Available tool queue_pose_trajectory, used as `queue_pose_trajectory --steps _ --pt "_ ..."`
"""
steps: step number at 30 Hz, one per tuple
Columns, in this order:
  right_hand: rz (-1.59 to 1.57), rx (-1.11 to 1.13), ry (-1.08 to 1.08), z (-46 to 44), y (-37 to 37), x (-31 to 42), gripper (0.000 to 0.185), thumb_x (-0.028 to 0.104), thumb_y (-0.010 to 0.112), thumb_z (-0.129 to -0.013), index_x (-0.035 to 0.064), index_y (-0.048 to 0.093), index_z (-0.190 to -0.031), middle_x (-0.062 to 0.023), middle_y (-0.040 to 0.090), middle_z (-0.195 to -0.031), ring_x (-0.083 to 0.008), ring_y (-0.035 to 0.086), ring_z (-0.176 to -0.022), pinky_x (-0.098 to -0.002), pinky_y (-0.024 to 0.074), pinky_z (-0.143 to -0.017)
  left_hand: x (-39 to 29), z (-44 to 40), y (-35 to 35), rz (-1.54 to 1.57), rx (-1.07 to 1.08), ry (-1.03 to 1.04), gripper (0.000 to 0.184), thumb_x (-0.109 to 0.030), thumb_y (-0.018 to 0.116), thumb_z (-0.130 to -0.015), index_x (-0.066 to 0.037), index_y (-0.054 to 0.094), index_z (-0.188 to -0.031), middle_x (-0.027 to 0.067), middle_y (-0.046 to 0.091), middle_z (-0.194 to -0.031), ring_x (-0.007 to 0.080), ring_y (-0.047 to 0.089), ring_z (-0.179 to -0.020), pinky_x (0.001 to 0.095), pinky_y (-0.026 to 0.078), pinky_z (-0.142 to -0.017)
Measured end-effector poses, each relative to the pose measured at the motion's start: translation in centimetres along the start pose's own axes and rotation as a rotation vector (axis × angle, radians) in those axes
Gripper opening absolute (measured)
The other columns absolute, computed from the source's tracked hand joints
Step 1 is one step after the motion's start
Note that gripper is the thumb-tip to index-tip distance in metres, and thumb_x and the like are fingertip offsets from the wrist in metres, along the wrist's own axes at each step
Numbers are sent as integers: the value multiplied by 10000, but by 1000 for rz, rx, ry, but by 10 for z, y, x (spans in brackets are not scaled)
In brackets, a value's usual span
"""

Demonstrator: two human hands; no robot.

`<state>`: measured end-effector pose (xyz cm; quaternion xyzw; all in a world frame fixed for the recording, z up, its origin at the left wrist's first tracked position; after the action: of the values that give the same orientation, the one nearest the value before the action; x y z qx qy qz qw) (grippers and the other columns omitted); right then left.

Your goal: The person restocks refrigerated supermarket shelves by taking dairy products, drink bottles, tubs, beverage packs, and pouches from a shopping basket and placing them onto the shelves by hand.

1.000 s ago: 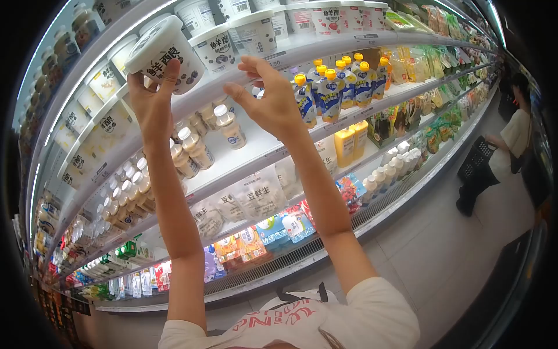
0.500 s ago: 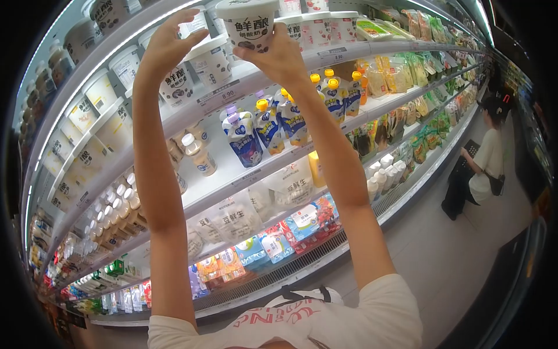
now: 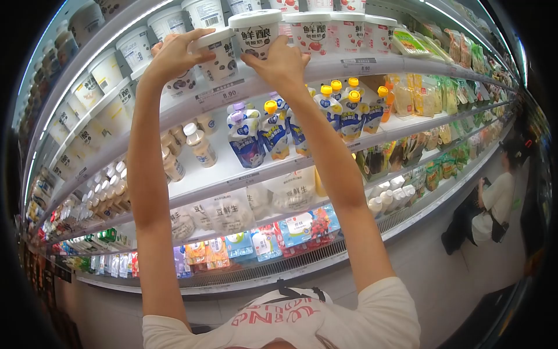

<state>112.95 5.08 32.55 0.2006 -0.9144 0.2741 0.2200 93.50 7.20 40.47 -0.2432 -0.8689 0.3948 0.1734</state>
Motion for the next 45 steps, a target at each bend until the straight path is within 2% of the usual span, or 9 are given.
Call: queue_pose_trajectory --steps 7,10,13,19,22,28,31,37,45 --pt "168 0 22 -8 10 -12 802 608 698 -679 -106 564 -1019 -205 684 -862 -347 655 -898 -480 338 -900 9 1 6 207 -15 93 583 -424 709 -771 -259 561 -1310 99 654 -1158 290 515 -1201 512 284 -1029" --pt "244 -28 5 -7 9 -10 807 628 709 -657 -98 590 -988 -193 685 -833 -337 658 -897 -469 342 -902 27 9 5 -49 -214 76 654 -507 742 -712 -281 568 -1300 91 649 -1175 302 492 -1218 561 240 -1028" --pt "227 264 98 -11 5 -12 873 620 754 -605 -75 573 -1102 -180 672 -969 -336 619 -980 -471 388 -858 34 16 0 19 -136 32 610 -398 743 -754 -221 559 -1308 114 644 -1175 280 583 -1121 408 439 -943" --pt "113 67 80 -17 -3 -21 857 559 794 -575 -59 548 -1116 -189 668 -1008 -323 638 -977 -490 408 -920 49 15 -1 175 -80 159 607 -182 755 -747 -178 543 -1316 134 640 -1176 274 617 -1047 370 476 -897" --pt "77 55 42 -17 -2 -24 866 568 792 -574 -63 537 -1110 -200 665 -995 -331 644 -961 -454 430 -915 65 14 4 324 53 44 599 -395 750 -757 -259 559 -1309 86 654 -1172 278 564 -1139 502 388 -937" --pt "-106 41 1 -12 -11 -39 797 505 797 -598 -79 550 -1081 -220 665 -981 -341 650 -951 -385 467 -895 2 14 -22 -188 -367 108 743 -676 628 -748 -138 603 -1259 138 656 -1131 281 596 -1085 519 290 -1000" --pt "7 79 35 -10 -14 -23 721 465 795 -613 -71 583 -1046 -216 676 -960 -332 655 -941 -394 481 -870 -7 -7 -3 -115 -177 47 833 -782 605 -661 -145 654 -1195 118 682 -1063 275 606 -1061 557 268 -950" --pt "8 101 28 -15 -5 -20 652 442 791 -614 -40 625 -1020 -187 696 -946 -313 672 -901 -388 496 -839 3 -7 1 -20 -62 66 730 -714 593 -747 -176 628 -1239 99 693 -1038 262 594 -1093 518 281 -942" --pt "25 75 26 -17 -5 -23 704 484 804 -608 -53 610 -1021 -203 687 -955 -311 673 -907 -378 511 -832 24 -5 5 145 -40 124 722 -672 614 -763 -222 548 -1324 117 511 -1357 268 507 -1232 478 326 -1061"
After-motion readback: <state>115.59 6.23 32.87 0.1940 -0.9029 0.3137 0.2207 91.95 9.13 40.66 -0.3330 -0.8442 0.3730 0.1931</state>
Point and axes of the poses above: each hand's wrist, its own z-axis away from the middle knuckle, its own y-axis out of the palm, x = y × z, the point moved 8 cm from there along -z, towards the middle knuckle
